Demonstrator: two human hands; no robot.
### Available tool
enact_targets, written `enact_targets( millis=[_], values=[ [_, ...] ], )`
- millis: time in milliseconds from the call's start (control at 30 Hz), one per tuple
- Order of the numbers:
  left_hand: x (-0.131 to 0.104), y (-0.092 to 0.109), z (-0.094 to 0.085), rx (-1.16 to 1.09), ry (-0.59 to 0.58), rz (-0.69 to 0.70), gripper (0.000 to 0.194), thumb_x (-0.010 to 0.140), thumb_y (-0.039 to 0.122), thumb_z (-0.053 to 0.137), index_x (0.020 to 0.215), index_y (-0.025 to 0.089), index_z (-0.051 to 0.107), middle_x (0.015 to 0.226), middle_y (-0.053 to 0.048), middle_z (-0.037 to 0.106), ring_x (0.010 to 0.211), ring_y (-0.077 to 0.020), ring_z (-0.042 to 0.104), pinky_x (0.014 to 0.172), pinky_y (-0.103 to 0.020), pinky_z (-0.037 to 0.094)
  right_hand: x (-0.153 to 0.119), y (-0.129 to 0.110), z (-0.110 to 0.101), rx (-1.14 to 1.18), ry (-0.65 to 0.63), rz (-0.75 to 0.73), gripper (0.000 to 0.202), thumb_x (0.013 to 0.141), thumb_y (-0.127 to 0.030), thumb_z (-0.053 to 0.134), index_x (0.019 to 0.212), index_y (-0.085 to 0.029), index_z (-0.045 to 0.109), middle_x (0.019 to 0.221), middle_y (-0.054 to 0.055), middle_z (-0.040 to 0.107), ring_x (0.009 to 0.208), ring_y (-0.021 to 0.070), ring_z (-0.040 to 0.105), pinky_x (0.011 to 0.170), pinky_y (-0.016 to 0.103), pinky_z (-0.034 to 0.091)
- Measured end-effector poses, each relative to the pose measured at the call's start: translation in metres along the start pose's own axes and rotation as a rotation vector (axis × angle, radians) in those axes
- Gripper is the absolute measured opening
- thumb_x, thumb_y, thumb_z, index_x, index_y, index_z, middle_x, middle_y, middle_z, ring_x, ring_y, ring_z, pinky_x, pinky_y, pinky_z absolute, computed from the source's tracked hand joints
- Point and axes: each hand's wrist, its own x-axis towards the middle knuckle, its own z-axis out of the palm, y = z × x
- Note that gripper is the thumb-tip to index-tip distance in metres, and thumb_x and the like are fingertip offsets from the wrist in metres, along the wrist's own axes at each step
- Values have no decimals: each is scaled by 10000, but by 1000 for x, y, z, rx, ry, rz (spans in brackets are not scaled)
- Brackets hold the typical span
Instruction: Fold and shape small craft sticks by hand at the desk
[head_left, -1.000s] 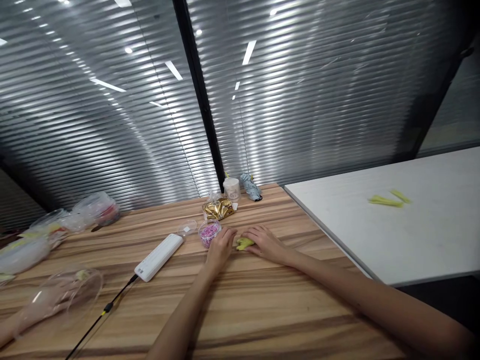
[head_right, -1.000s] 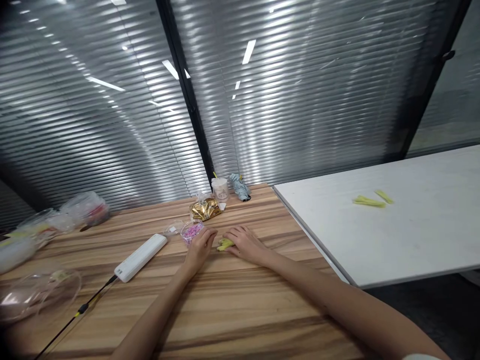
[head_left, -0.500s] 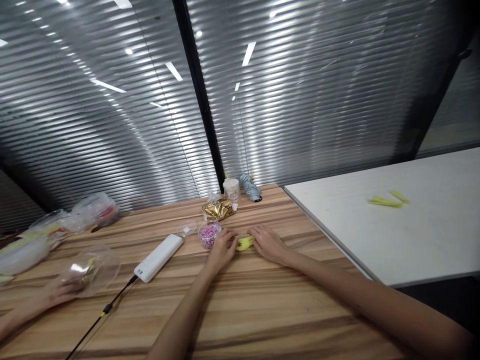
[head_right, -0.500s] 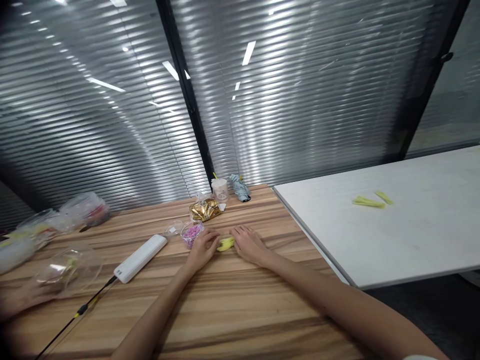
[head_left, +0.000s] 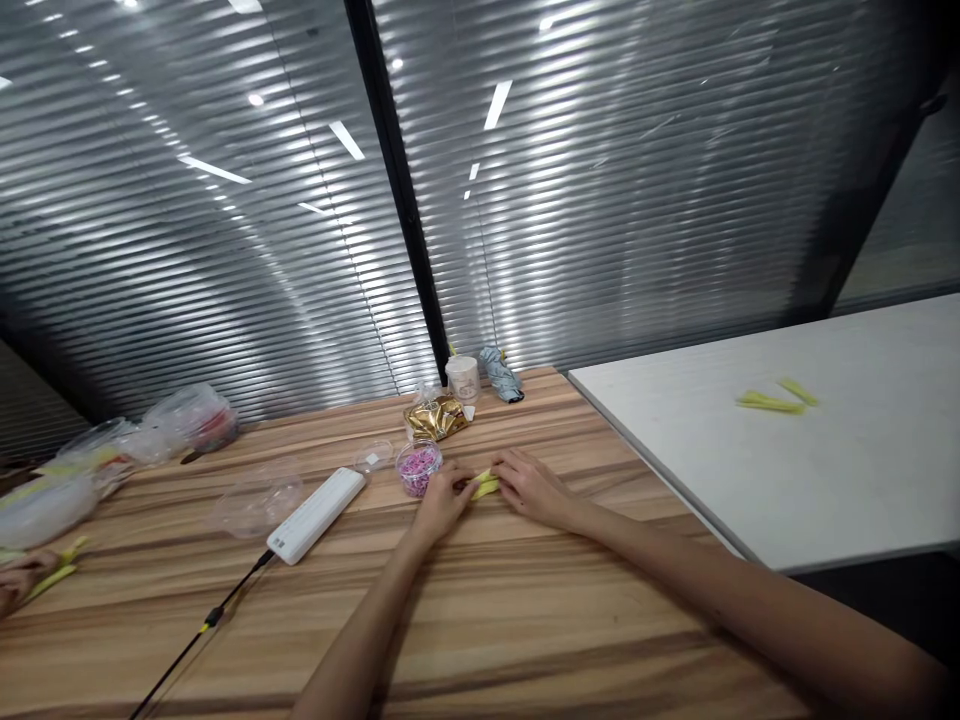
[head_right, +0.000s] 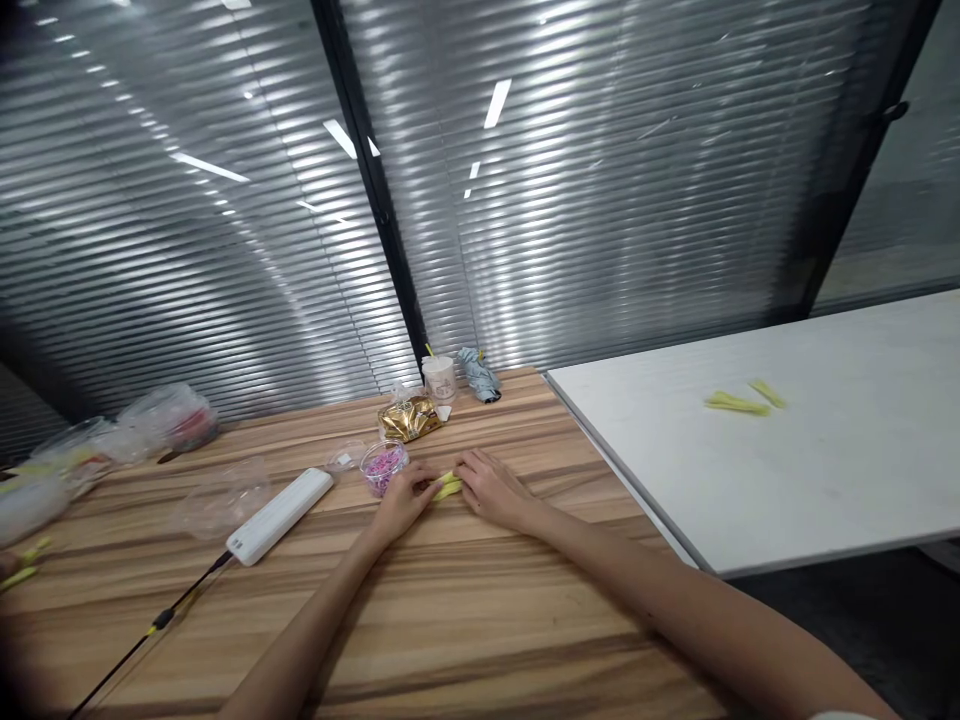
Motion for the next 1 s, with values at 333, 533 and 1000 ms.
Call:
enact_targets(
  millis=[333,533,1000],
  values=[
    [1,-1,0,41,37,-9,210,797,255,463,826,159,648,789,-71,612,743,-167,541,707,-305,428,1,-2,-3,9,-28,-15,135,792,-243,515,903,-175,549,1029,92,491,983,209,439,832,372,390],
    [1,-4,-1,82,86,-17,199,799,214,441,773,144,626,744,-65,590,705,-163,526,662,-294,417,0,4,5,12,-19,-17,96,822,-190,477,849,-169,567,1020,84,498,980,199,437,825,358,396],
    [1,2,-7,95,74,24,307,848,305,367,745,157,615,734,-61,577,708,-159,523,674,-293,410,-1,8,6,-55,-30,108,113,823,-158,459,893,-172,548,970,69,519,929,183,460,801,317,404]
  ],
)
